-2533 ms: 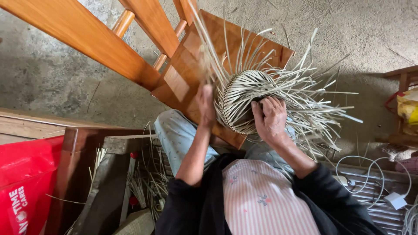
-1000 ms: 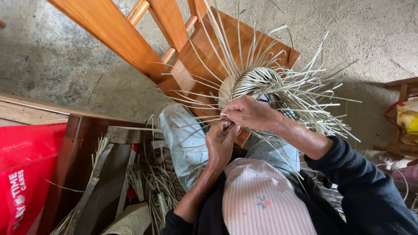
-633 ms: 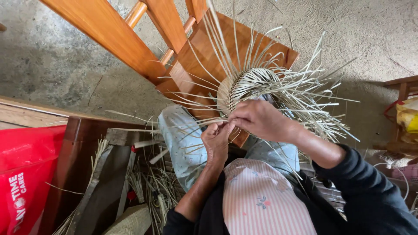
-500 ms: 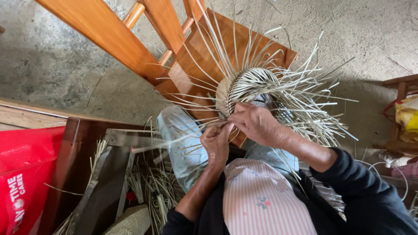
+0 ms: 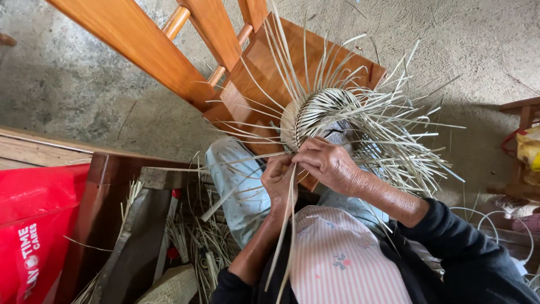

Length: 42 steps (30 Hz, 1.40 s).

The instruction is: Weaving a hat from dried plant fibers by hand.

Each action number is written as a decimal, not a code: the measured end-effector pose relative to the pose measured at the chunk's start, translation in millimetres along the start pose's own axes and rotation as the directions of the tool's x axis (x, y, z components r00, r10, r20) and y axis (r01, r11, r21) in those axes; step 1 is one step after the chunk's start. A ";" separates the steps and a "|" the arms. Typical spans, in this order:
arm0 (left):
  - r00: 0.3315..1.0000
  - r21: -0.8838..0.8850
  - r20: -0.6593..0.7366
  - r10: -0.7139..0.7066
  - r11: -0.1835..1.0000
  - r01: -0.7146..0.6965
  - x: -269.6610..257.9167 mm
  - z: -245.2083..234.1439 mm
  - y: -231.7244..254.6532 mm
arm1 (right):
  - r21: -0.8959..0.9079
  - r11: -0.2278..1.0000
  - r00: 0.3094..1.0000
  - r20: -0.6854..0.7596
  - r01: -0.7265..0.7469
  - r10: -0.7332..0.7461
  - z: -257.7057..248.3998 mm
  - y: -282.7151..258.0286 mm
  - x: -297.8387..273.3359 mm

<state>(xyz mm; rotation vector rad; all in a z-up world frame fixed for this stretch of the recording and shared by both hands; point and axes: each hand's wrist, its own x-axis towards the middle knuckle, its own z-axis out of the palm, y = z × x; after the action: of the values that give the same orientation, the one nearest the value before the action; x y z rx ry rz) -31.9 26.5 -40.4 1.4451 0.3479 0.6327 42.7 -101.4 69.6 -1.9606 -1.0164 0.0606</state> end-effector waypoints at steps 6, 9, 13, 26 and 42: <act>0.995 0.019 0.096 -0.036 0.999 0.034 8.1 -7.9 4.7 | 0.081 0.996 1.000 0.012 -0.027 0.026 1.4 12.7 2.3; 0.994 -0.026 0.092 -0.055 0.998 0.058 11.1 -0.2 39.0 | 0.145 0.986 0.996 0.016 -0.084 0.082 3.1 20.9 -2.1; 0.977 -0.018 0.143 -0.158 0.987 0.162 11.6 -1.2 27.0 | 0.123 0.989 0.994 0.079 -0.083 0.074 -11.0 10.7 -3.5; 0.932 0.190 0.329 -0.151 0.977 0.091 42.7 -16.4 56.0 | -0.518 0.810 0.941 0.319 0.275 -0.116 12.4 -28.3 -38.9; 0.796 0.278 0.530 0.292 0.827 -0.488 50.5 -20.5 63.2 | -0.354 0.915 0.901 0.304 -0.196 0.310 -23.9 -18.5 52.4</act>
<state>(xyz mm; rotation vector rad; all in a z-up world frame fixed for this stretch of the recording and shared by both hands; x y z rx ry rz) -15.8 73.2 26.9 2.0467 -0.2434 0.5370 75.5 -77.8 114.7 -2.4325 -1.0345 0.4396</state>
